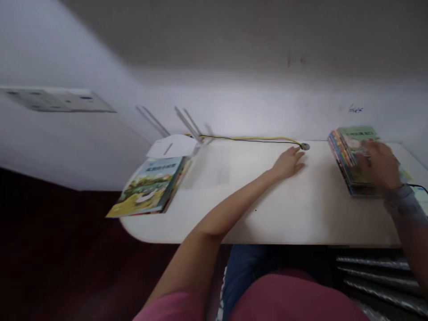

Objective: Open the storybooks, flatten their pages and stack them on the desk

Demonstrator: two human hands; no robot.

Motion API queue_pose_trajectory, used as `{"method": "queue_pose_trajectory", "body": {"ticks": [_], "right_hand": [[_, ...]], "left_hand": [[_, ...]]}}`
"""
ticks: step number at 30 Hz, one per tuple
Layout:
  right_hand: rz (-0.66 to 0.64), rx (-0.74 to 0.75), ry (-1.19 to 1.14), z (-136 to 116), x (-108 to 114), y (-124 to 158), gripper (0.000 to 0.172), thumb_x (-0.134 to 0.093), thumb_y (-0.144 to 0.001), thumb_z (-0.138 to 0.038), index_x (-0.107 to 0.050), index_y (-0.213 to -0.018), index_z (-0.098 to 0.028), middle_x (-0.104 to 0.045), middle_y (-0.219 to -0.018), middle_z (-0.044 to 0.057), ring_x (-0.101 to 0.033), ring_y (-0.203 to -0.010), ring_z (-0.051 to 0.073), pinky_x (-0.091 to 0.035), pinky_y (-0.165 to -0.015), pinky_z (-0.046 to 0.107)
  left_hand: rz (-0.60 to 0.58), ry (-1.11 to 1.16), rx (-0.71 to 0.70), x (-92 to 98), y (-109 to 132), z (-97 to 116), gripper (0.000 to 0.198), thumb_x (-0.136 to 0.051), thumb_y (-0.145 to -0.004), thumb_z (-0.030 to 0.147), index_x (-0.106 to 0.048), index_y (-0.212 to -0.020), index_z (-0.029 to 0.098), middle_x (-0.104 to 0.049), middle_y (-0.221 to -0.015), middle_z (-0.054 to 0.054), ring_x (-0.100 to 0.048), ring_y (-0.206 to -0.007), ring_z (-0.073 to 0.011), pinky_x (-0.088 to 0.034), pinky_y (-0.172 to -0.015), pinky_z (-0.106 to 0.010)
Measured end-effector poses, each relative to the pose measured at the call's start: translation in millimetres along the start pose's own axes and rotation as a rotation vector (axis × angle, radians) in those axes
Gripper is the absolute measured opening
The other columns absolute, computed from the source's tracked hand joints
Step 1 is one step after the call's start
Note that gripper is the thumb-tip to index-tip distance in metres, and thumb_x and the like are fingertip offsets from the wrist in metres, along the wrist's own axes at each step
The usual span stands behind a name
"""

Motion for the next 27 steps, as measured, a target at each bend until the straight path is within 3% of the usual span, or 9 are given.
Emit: {"method": "queue_pose_trajectory", "body": {"ticks": [2,6,9,12,15,18,22,24,27], "right_hand": [[-0.084,0.269,-0.178,-60.3,-24.3,8.3,0.049,-0.034,-0.095,-0.042,-0.051,-0.13,-0.012,-0.06,-0.121,0.02,-0.053,-0.118,0.029,-0.041,-0.097,0.044],[-0.271,0.465,-0.191,-141.1,-84.5,33.0,0.05,-0.039,-0.094,-0.042,-0.051,-0.131,-0.011,-0.05,-0.137,0.022,-0.044,-0.13,0.033,-0.037,-0.102,0.049],[-0.344,0.418,-0.195,-159.8,-113.6,43.3,0.052,-0.038,-0.094,-0.043,-0.05,-0.131,-0.009,-0.048,-0.139,0.025,-0.043,-0.131,0.035,-0.038,-0.1,0.051],[-0.312,0.38,-0.228,-160.7,-120.9,47.4,0.052,-0.035,-0.096,-0.043,-0.05,-0.132,-0.011,-0.047,-0.14,0.024,-0.043,-0.131,0.034,-0.036,-0.102,0.052],[-0.262,0.383,-0.265,-157.7,-119.7,49.2,0.049,-0.034,-0.096,-0.042,-0.05,-0.132,-0.013,-0.049,-0.139,0.022,-0.044,-0.13,0.031,-0.035,-0.102,0.051],[-0.256,0.378,-0.27,-154.4,-120.1,48.3,0.048,-0.035,-0.096,-0.04,-0.052,-0.131,-0.012,-0.049,-0.139,0.022,-0.044,-0.13,0.031,-0.036,-0.102,0.051],[-0.294,0.344,-0.238,-164.6,-110.0,47.2,0.047,-0.036,-0.096,-0.038,-0.052,-0.129,-0.009,-0.051,-0.136,0.024,-0.047,-0.127,0.034,-0.037,-0.101,0.054],[-0.275,0.309,-0.256,-183.1,-91.4,48.2,0.049,-0.037,-0.095,-0.037,-0.047,-0.134,-0.008,-0.052,-0.134,0.026,-0.047,-0.126,0.037,-0.036,-0.1,0.058],[-0.172,0.32,-0.441,-226.6,-48.2,50.5,0.075,-0.046,-0.091,-0.044,-0.012,-0.151,-0.012,-0.038,-0.147,0.024,-0.037,-0.135,0.035,-0.034,-0.105,0.056]], "left_hand": [[-0.042,-0.222,0.261,34.1,47.4,-49.1,0.041,-0.054,-0.087,0.03,-0.052,-0.128,0.022,-0.046,-0.145,-0.008,-0.036,-0.137,-0.0217,-0.028,-0.113,-0.037],[0.015,-0.392,0.684,92.0,142.0,-125.2,0.048,-0.046,-0.088,0.022,-0.042,-0.134,0.007,-0.03,-0.151,-0.023,-0.028,-0.139,-0.0366,-0.029,-0.107,-0.053],[-0.053,-0.424,0.875,103.2,191.8,-159.8,0.047,-0.048,-0.087,0.028,-0.047,-0.127,0.005,-0.037,-0.145,-0.027,-0.041,-0.13,-0.0381,-0.039,-0.099,-0.049],[-0.112,-0.412,0.88,102.9,210.6,-173.0,0.036,-0.046,-0.087,0.029,-0.058,-0.113,0.007,-0.051,-0.134,-0.023,-0.05,-0.123,-0.0296,-0.04,-0.098,-0.037],[-0.126,-0.406,0.878,109.8,213.6,-175.3,0.029,-0.045,-0.087,0.025,-0.065,-0.101,0.01,-0.063,-0.12,-0.019,-0.057,-0.115,-0.0248,-0.041,-0.096,-0.03],[-0.09,-0.424,0.942,128.1,214.8,-171.7,0.03,-0.041,-0.087,0.022,-0.067,-0.096,0.01,-0.068,-0.104,-0.02,-0.064,-0.101,-0.0296,-0.047,-0.086,-0.036],[0.018,-0.412,0.952,149.3,203.6,-145.7,0.041,-0.039,-0.088,0.018,-0.053,-0.125,0.01,-0.068,-0.098,-0.019,-0.067,-0.095,-0.0314,-0.05,-0.079,-0.041],[0.118,-0.154,0.857,146.8,186.2,-117.8,0.046,-0.042,-0.086,0.018,-0.045,-0.132,0.016,-0.068,-0.097,-0.012,-0.069,-0.083,-0.0239,-0.053,-0.072,-0.035],[0.216,0.511,0.602,129.4,151.3,-57.2,0.036,-0.052,-0.083,0.024,-0.055,-0.118,0.02,-0.064,-0.094,-0.005,-0.069,-0.069,-0.0165,-0.054,-0.059,-0.026]]}}
Point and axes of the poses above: each hand's wrist, its own y-axis away from the middle knuckle, its own x-axis out of the back of the hand, z = x × y, the point moved 6 cm from there along -y, towards the middle knuckle
